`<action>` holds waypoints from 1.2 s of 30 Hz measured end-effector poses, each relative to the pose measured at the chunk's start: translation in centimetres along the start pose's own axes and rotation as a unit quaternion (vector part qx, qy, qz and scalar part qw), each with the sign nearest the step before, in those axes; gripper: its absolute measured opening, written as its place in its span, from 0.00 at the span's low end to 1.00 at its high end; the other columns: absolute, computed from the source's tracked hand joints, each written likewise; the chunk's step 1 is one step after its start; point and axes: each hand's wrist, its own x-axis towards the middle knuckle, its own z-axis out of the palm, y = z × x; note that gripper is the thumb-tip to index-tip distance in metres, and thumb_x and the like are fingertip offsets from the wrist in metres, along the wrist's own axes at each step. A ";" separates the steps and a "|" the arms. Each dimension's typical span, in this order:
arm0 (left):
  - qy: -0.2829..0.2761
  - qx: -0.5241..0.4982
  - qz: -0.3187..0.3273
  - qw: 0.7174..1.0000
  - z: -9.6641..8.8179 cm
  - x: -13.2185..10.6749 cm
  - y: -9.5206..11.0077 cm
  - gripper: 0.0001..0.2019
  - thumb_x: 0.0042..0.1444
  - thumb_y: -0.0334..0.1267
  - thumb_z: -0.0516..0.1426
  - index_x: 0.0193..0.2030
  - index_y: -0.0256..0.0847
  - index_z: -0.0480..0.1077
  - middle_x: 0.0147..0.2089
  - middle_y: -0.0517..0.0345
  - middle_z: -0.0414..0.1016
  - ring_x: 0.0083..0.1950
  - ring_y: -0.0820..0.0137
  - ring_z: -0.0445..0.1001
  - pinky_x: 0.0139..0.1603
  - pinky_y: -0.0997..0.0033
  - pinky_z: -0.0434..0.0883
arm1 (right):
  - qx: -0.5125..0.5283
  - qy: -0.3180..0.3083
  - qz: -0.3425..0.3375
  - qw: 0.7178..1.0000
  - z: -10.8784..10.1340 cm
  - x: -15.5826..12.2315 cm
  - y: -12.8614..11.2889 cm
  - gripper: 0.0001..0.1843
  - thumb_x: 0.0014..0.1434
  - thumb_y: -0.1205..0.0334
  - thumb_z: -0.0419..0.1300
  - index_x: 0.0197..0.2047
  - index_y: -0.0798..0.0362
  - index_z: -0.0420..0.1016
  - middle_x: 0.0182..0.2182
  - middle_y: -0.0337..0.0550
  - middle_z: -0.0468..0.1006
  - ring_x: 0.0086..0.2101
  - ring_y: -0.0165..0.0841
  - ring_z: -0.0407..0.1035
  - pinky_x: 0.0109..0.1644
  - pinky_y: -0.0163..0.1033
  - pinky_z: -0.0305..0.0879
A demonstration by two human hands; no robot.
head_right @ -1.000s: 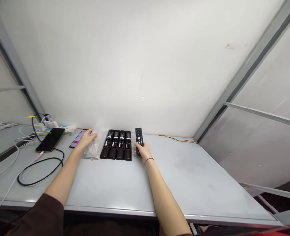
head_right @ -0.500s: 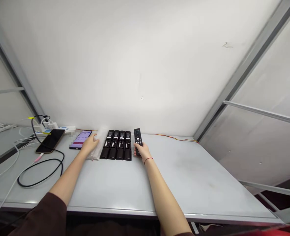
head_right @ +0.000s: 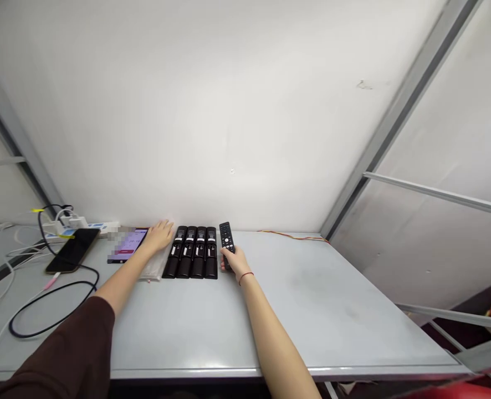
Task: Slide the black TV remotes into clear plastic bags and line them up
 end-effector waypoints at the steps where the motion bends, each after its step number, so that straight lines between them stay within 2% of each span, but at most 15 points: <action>1: -0.018 -0.015 -0.010 1.000 0.6 0.4 -0.4 0.22 0.62 0.39 0.43 0.62 0.41 0.60 0.68 0.47 0.51 0.69 0.54 0.46 0.64 0.44 0.46 | 0.000 0.000 0.001 1.000 0.0 0.0 0.0 0.10 0.50 0.64 0.61 0.31 0.52 0.60 0.18 0.35 0.67 0.17 0.27 0.63 0.19 0.33 0.65; 6: -0.035 -0.073 -0.035 0.996 2.4 0.6 -1.5 0.23 0.62 0.39 0.43 0.62 0.39 0.60 0.69 0.45 0.50 0.69 0.53 0.45 0.64 0.41 0.45 | -0.002 0.003 -0.003 1.000 0.0 0.0 0.1 0.10 0.50 0.64 0.61 0.30 0.51 0.61 0.18 0.35 0.67 0.17 0.27 0.63 0.20 0.34 0.65; 15: 0.003 -0.206 -0.051 0.977 3.4 -0.1 -1.5 0.15 0.60 0.33 0.48 0.52 0.38 0.68 0.66 0.42 0.56 0.69 0.51 0.45 0.64 0.41 0.40 | 0.001 -0.005 -0.008 1.000 0.1 -0.1 0.1 0.10 0.51 0.64 0.60 0.30 0.51 0.60 0.18 0.35 0.66 0.16 0.26 0.62 0.19 0.33 0.64; 18: 0.005 -0.228 -0.058 0.972 3.0 0.1 -1.4 0.14 0.59 0.32 0.49 0.50 0.37 0.69 0.65 0.40 0.58 0.68 0.49 0.47 0.63 0.38 0.38 | -0.003 -0.004 -0.011 1.000 0.1 -0.1 0.1 0.09 0.52 0.64 0.59 0.30 0.51 0.60 0.18 0.35 0.66 0.16 0.26 0.62 0.20 0.34 0.63; 21: 0.025 -0.228 -0.053 0.972 1.7 0.1 -0.7 0.15 0.58 0.35 0.50 0.51 0.39 0.68 0.66 0.41 0.56 0.70 0.50 0.41 0.64 0.38 0.38 | -0.003 -0.007 -0.016 1.000 0.1 -0.3 -0.1 0.09 0.52 0.62 0.59 0.30 0.51 0.60 0.18 0.34 0.66 0.16 0.26 0.62 0.19 0.33 0.62; 23: 0.062 -0.214 -0.035 0.974 0.6 -0.4 0.6 0.17 0.59 0.37 0.49 0.55 0.40 0.66 0.67 0.44 0.54 0.71 0.54 0.37 0.65 0.40 0.36 | 0.001 -0.018 -0.025 1.000 0.3 -0.5 -0.4 0.10 0.53 0.59 0.60 0.31 0.51 0.60 0.18 0.34 0.66 0.17 0.26 0.62 0.19 0.33 0.61; 25: 0.090 -0.249 -0.018 0.964 -0.2 -1.4 2.5 0.19 0.60 0.39 0.48 0.56 0.40 0.65 0.66 0.45 0.57 0.71 0.56 0.41 0.66 0.44 0.38 | 0.017 -0.050 -0.036 0.998 0.8 -1.0 -0.8 0.12 0.53 0.55 0.60 0.32 0.51 0.61 0.19 0.34 0.67 0.17 0.25 0.62 0.19 0.32 0.61; 27: 0.065 -0.389 -0.006 0.919 -0.4 -2.9 4.8 0.19 0.61 0.44 0.47 0.56 0.40 0.65 0.63 0.45 0.61 0.67 0.59 0.53 0.67 0.53 0.47 | 0.040 -0.100 -0.042 0.993 1.6 -1.6 -1.1 0.14 0.53 0.50 0.59 0.32 0.52 0.63 0.20 0.34 0.68 0.16 0.26 0.62 0.19 0.32 0.60; 29: 0.007 -0.547 -0.014 0.837 -0.1 -4.6 7.1 0.20 0.62 0.47 0.46 0.55 0.42 0.65 0.58 0.46 0.68 0.60 0.62 0.65 0.63 0.59 0.57 | 0.058 -0.153 -0.034 0.986 2.6 -2.3 -1.3 0.18 0.55 0.45 0.57 0.31 0.53 0.64 0.20 0.36 0.69 0.16 0.26 0.62 0.18 0.32 0.60; 31: -0.032 -0.649 -0.004 0.760 0.6 -6.1 8.9 0.19 0.62 0.49 0.46 0.51 0.41 0.67 0.50 0.47 0.73 0.52 0.64 0.72 0.56 0.62 0.65 | 0.071 -0.195 -0.013 0.978 3.6 -3.0 -1.3 0.23 0.57 0.40 0.51 0.30 0.54 0.66 0.19 0.38 0.70 0.16 0.27 0.62 0.18 0.33 0.60; 34: -0.042 -0.704 -0.019 0.709 1.3 -7.6 10.0 0.18 0.58 0.50 0.52 0.47 0.41 0.67 0.39 0.52 0.75 0.40 0.67 0.75 0.45 0.66 0.70 | 0.104 -0.237 0.019 0.966 4.8 -3.6 -0.7 0.29 0.59 0.37 0.46 0.28 0.56 0.69 0.20 0.41 0.71 0.16 0.28 0.64 0.19 0.34 0.61; 36: -0.018 -0.734 -0.031 0.678 1.0 -8.0 9.9 0.19 0.55 0.48 0.56 0.50 0.41 0.66 0.39 0.54 0.75 0.39 0.68 0.75 0.41 0.69 0.71 | 0.131 -0.246 0.028 0.960 5.4 -3.8 -0.1 0.29 0.61 0.38 0.44 0.30 0.56 0.70 0.21 0.43 0.73 0.17 0.29 0.65 0.21 0.35 0.63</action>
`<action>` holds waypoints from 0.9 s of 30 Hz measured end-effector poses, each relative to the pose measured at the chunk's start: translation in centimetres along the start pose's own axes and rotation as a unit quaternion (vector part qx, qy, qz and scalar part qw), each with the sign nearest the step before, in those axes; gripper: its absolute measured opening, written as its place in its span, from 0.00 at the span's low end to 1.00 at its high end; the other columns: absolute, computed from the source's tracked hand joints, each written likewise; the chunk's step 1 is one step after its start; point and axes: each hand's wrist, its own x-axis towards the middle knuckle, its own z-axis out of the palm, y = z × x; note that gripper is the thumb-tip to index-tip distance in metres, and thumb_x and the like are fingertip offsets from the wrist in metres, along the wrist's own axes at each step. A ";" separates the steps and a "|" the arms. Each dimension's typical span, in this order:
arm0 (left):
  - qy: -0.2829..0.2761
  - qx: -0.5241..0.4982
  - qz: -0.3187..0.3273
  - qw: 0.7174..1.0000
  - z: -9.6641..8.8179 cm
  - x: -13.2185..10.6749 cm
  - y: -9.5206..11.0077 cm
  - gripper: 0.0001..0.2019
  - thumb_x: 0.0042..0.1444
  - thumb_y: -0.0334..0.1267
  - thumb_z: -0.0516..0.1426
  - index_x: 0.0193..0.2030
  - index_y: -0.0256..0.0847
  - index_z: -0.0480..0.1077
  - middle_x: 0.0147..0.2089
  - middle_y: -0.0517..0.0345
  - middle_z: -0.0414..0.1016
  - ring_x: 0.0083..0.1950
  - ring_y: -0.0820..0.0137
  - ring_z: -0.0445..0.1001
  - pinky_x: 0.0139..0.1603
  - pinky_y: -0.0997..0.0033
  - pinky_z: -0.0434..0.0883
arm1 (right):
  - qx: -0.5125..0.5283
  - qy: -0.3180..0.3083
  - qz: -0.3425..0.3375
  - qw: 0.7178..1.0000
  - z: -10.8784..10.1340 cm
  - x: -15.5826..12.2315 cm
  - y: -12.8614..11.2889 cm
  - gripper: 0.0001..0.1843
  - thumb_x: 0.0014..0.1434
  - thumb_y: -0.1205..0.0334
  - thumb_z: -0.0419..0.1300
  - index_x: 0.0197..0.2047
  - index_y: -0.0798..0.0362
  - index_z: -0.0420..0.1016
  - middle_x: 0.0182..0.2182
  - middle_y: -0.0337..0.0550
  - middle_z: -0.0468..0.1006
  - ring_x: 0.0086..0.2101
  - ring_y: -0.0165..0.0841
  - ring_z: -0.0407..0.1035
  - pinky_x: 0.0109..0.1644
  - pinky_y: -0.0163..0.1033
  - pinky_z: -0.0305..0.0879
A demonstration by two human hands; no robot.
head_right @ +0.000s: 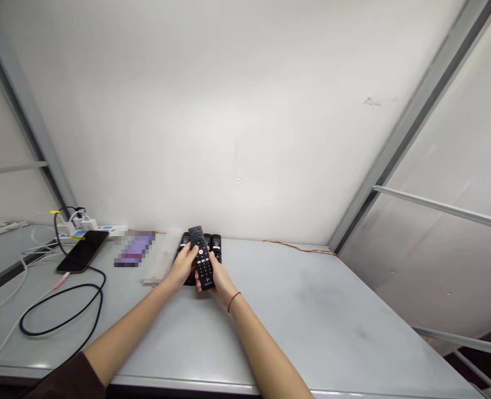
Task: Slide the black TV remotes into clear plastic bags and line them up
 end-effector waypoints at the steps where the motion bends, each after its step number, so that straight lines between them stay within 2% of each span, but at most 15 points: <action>1: 0.009 -0.028 0.007 1.000 -0.2 -0.1 0.3 0.20 0.55 0.47 0.57 0.51 0.41 0.64 0.40 0.53 0.75 0.39 0.68 0.75 0.39 0.70 0.71 | 0.013 -0.004 0.001 1.000 0.2 0.0 0.3 0.28 0.62 0.40 0.44 0.33 0.57 0.71 0.23 0.44 0.74 0.18 0.29 0.66 0.22 0.36 0.64; 4: 0.047 -0.118 0.012 0.992 -0.6 -0.2 1.8 0.20 0.55 0.44 0.58 0.54 0.43 0.62 0.43 0.53 0.74 0.37 0.70 0.75 0.36 0.71 0.72 | 0.038 -0.037 0.041 0.998 0.7 0.0 0.9 0.26 0.64 0.44 0.43 0.39 0.57 0.71 0.27 0.45 0.76 0.21 0.31 0.69 0.26 0.38 0.67; 8: 0.121 -0.191 0.000 0.974 -0.8 -0.3 3.5 0.18 0.58 0.41 0.55 0.55 0.45 0.60 0.40 0.57 0.74 0.31 0.74 0.74 0.33 0.72 0.72 | 0.054 -0.104 0.115 0.986 1.3 -0.6 1.0 0.28 0.63 0.42 0.44 0.39 0.59 0.71 0.29 0.46 0.75 0.24 0.32 0.70 0.30 0.39 0.68; 12: 0.164 -0.222 -0.002 0.961 -1.0 -0.3 4.4 0.13 0.61 0.41 0.52 0.52 0.43 0.63 0.33 0.61 0.71 0.25 0.77 0.70 0.27 0.75 0.70 | 0.058 -0.150 0.150 0.975 1.6 -1.2 0.9 0.30 0.61 0.38 0.46 0.41 0.58 0.71 0.25 0.41 0.71 0.23 0.29 0.67 0.24 0.34 0.63; 16: 0.166 -0.278 -0.019 0.946 -1.5 0.0 4.6 0.11 0.62 0.42 0.50 0.48 0.42 0.65 0.27 0.65 0.66 0.20 0.79 0.66 0.21 0.80 0.66 | 0.041 -0.199 0.183 0.962 1.8 -1.3 1.3 0.30 0.57 0.35 0.49 0.40 0.57 0.70 0.21 0.34 0.64 0.18 0.24 0.60 0.18 0.30 0.57; 18: 0.149 -0.304 -0.032 0.940 -1.7 0.2 4.6 0.10 0.62 0.43 0.49 0.45 0.42 0.65 0.24 0.67 0.63 0.18 0.80 0.62 0.19 0.81 0.62 | 0.025 -0.187 0.162 0.969 1.8 -1.4 1.5 0.25 0.54 0.39 0.57 0.37 0.56 0.68 0.21 0.33 0.64 0.18 0.24 0.62 0.17 0.29 0.57; 20: 0.133 -0.317 -0.039 0.938 -1.8 0.3 4.4 0.10 0.63 0.43 0.48 0.44 0.42 0.65 0.23 0.67 0.61 0.17 0.80 0.61 0.19 0.80 0.62 | 0.003 -0.144 0.116 0.983 2.0 -1.4 1.5 0.22 0.49 0.46 0.64 0.36 0.54 0.65 0.23 0.33 0.66 0.20 0.26 0.65 0.17 0.29 0.59; 22: 0.128 -0.308 -0.040 0.942 -1.5 0.1 4.0 0.11 0.62 0.44 0.48 0.45 0.42 0.65 0.24 0.66 0.64 0.19 0.79 0.63 0.21 0.79 0.64 | -0.018 -0.093 0.070 0.993 2.1 -1.3 1.5 0.22 0.46 0.51 0.68 0.35 0.53 0.62 0.25 0.34 0.68 0.22 0.27 0.69 0.17 0.29 0.61; 25: 0.124 -0.227 -0.068 0.963 -0.6 -0.7 2.8 0.22 0.60 0.55 0.46 0.45 0.38 0.68 0.27 0.59 0.69 0.21 0.76 0.66 0.21 0.77 0.66 | -0.039 -0.039 0.014 0.998 2.3 -1.2 1.2 0.24 0.45 0.51 0.69 0.37 0.52 0.62 0.28 0.35 0.70 0.23 0.28 0.70 0.21 0.31 0.67; 27: 0.094 -0.128 -0.111 0.981 0.2 -1.5 1.9 0.30 0.57 0.61 0.44 0.45 0.35 0.70 0.28 0.55 0.71 0.18 0.77 0.63 0.15 0.77 0.60 | -0.045 0.003 -0.032 0.998 2.3 -1.0 0.9 0.26 0.45 0.48 0.68 0.40 0.51 0.62 0.28 0.35 0.71 0.23 0.28 0.70 0.23 0.33 0.69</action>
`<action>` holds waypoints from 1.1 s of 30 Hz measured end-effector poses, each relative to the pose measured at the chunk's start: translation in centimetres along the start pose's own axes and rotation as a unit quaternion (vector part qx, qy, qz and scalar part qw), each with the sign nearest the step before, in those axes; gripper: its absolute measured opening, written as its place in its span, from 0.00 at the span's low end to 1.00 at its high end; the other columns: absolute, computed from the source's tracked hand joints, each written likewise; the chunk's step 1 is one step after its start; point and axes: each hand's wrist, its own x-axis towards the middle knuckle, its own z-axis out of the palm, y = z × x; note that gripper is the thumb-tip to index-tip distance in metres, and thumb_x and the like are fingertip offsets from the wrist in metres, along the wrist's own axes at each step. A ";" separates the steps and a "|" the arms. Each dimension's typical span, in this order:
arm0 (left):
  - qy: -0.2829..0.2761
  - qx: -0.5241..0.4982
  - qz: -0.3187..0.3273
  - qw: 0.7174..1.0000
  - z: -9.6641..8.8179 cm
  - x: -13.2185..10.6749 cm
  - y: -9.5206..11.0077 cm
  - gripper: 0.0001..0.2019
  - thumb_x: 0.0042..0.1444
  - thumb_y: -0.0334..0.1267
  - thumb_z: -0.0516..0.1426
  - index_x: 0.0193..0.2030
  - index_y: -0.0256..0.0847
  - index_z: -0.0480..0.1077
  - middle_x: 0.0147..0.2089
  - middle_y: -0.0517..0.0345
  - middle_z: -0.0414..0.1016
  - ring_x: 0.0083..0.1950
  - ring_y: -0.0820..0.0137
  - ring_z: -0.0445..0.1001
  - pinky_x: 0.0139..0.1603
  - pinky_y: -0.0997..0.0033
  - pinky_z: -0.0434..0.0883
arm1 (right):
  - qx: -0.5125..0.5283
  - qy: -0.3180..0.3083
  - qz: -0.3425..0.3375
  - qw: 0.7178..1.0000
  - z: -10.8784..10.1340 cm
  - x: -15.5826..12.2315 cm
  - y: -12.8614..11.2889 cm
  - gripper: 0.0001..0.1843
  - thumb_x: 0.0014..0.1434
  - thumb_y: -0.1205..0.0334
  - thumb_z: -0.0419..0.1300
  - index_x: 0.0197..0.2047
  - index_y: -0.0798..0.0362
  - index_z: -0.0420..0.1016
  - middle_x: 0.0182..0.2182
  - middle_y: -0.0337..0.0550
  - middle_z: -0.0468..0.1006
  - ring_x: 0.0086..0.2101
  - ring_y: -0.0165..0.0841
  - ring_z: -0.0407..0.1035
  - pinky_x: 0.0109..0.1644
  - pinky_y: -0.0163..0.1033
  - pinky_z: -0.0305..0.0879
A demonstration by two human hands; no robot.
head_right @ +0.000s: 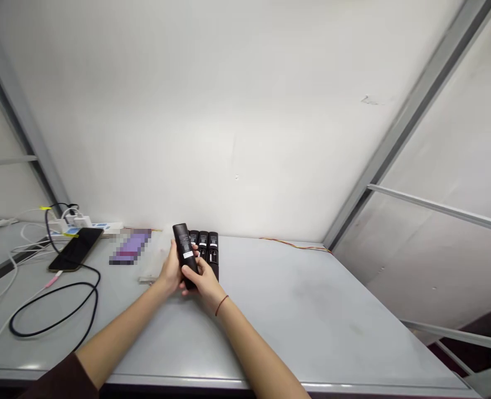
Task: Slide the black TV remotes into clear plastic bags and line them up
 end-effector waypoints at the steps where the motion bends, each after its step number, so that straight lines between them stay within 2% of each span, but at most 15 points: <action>1: -0.010 0.054 -0.008 0.998 0.2 -0.3 -0.6 0.32 0.57 0.62 0.44 0.46 0.34 0.71 0.28 0.54 0.72 0.16 0.78 0.60 0.13 0.77 0.56 | -0.003 0.027 -0.019 0.999 -0.1 0.1 -0.1 0.26 0.46 0.46 0.67 0.41 0.51 0.63 0.27 0.35 0.72 0.23 0.28 0.70 0.23 0.33 0.69; 3: -0.021 0.132 0.005 0.991 0.5 -0.8 -1.4 0.30 0.57 0.60 0.46 0.49 0.35 0.71 0.27 0.54 0.72 0.14 0.79 0.55 0.12 0.77 0.51 | -0.012 0.078 -0.037 0.996 -0.4 0.4 -0.3 0.25 0.48 0.42 0.64 0.40 0.51 0.64 0.25 0.35 0.71 0.22 0.29 0.69 0.21 0.34 0.68; 5: -0.031 0.161 0.030 0.986 0.6 -1.0 -1.8 0.28 0.58 0.58 0.48 0.52 0.36 0.69 0.27 0.56 0.71 0.14 0.80 0.53 0.12 0.78 0.51 | -0.035 0.096 -0.028 0.994 -0.7 0.5 -0.4 0.24 0.50 0.39 0.60 0.37 0.51 0.65 0.23 0.37 0.72 0.21 0.30 0.69 0.20 0.34 0.67; 10: -0.052 0.155 0.046 0.986 0.3 -0.5 -2.0 0.34 0.55 0.63 0.47 0.54 0.36 0.68 0.27 0.55 0.72 0.14 0.81 0.54 0.13 0.78 0.53 | -0.081 0.069 0.003 0.994 -1.4 0.9 -0.3 0.26 0.51 0.36 0.57 0.33 0.54 0.67 0.20 0.41 0.74 0.19 0.31 0.70 0.23 0.37 0.68; 13: -0.072 0.175 0.033 0.981 0.1 -0.2 -2.1 0.36 0.53 0.65 0.48 0.55 0.35 0.67 0.24 0.57 0.70 0.13 0.81 0.52 0.13 0.77 0.53 | -0.081 0.074 -0.037 0.993 -1.6 1.2 0.0 0.27 0.48 0.35 0.58 0.32 0.53 0.66 0.19 0.39 0.73 0.18 0.31 0.69 0.22 0.36 0.67; 17: -0.089 0.179 0.037 0.979 0.1 -0.3 -2.1 0.33 0.51 0.63 0.52 0.55 0.39 0.66 0.33 0.53 0.75 0.16 0.80 0.57 0.15 0.78 0.56 | -0.083 0.085 -0.077 0.990 -1.7 1.4 0.1 0.29 0.45 0.34 0.60 0.30 0.54 0.65 0.18 0.37 0.72 0.17 0.30 0.68 0.22 0.36 0.67; 19: -0.083 0.157 0.041 0.983 0.1 -0.3 -1.9 0.30 0.52 0.60 0.54 0.54 0.41 0.67 0.40 0.51 0.76 0.21 0.77 0.65 0.17 0.78 0.60 | -0.067 0.086 -0.058 0.992 -1.6 1.3 -0.1 0.28 0.46 0.35 0.60 0.33 0.55 0.67 0.20 0.38 0.73 0.19 0.30 0.69 0.24 0.37 0.69; 21: -0.077 0.132 0.052 0.987 0.1 -0.3 -1.7 0.27 0.52 0.58 0.56 0.52 0.42 0.68 0.45 0.49 0.75 0.31 0.71 0.72 0.23 0.77 0.66 | -0.040 0.078 -0.024 0.996 -1.5 1.0 -0.5 0.27 0.47 0.38 0.61 0.37 0.55 0.69 0.25 0.40 0.74 0.22 0.30 0.71 0.25 0.37 0.71; 23: -0.072 0.120 0.062 0.988 0.1 -0.3 -1.6 0.24 0.51 0.56 0.57 0.50 0.42 0.69 0.47 0.49 0.75 0.41 0.66 0.74 0.31 0.75 0.70 | -0.012 0.061 0.008 0.998 -1.5 0.8 -1.1 0.25 0.50 0.41 0.62 0.41 0.54 0.69 0.31 0.42 0.75 0.27 0.31 0.73 0.25 0.35 0.71; 25: -0.068 0.122 0.077 0.987 0.0 -0.1 -1.6 0.23 0.51 0.55 0.57 0.49 0.42 0.69 0.48 0.49 0.75 0.46 0.64 0.73 0.36 0.73 0.71 | -0.007 0.042 0.034 0.999 -1.8 0.5 -1.6 0.23 0.51 0.44 0.62 0.42 0.54 0.69 0.35 0.45 0.76 0.29 0.32 0.74 0.23 0.32 0.70; 28: -0.069 0.123 0.117 0.983 0.0 0.4 -1.4 0.23 0.52 0.55 0.57 0.49 0.41 0.69 0.47 0.50 0.74 0.46 0.65 0.73 0.41 0.72 0.70 | -0.062 0.021 0.049 0.997 -3.0 0.2 -2.6 0.20 0.53 0.46 0.62 0.38 0.55 0.69 0.35 0.46 0.76 0.29 0.32 0.75 0.18 0.28 0.64; 31: -0.052 0.149 0.150 0.976 0.1 1.1 -1.0 0.23 0.52 0.56 0.56 0.47 0.41 0.69 0.41 0.54 0.75 0.40 0.67 0.73 0.40 0.72 0.69 | -0.154 0.007 0.032 0.987 -5.0 -0.2 -3.9 0.16 0.52 0.51 0.62 0.37 0.55 0.69 0.30 0.43 0.74 0.25 0.30 0.73 0.17 0.28 0.60; 33: -0.035 0.204 0.162 0.965 0.3 1.6 -0.8 0.22 0.53 0.56 0.55 0.44 0.40 0.71 0.38 0.55 0.75 0.38 0.67 0.72 0.40 0.73 0.68 | -0.207 0.045 0.013 0.977 -6.7 -0.6 -4.9 0.13 0.53 0.56 0.61 0.38 0.55 0.69 0.29 0.41 0.73 0.24 0.29 0.71 0.20 0.30 0.62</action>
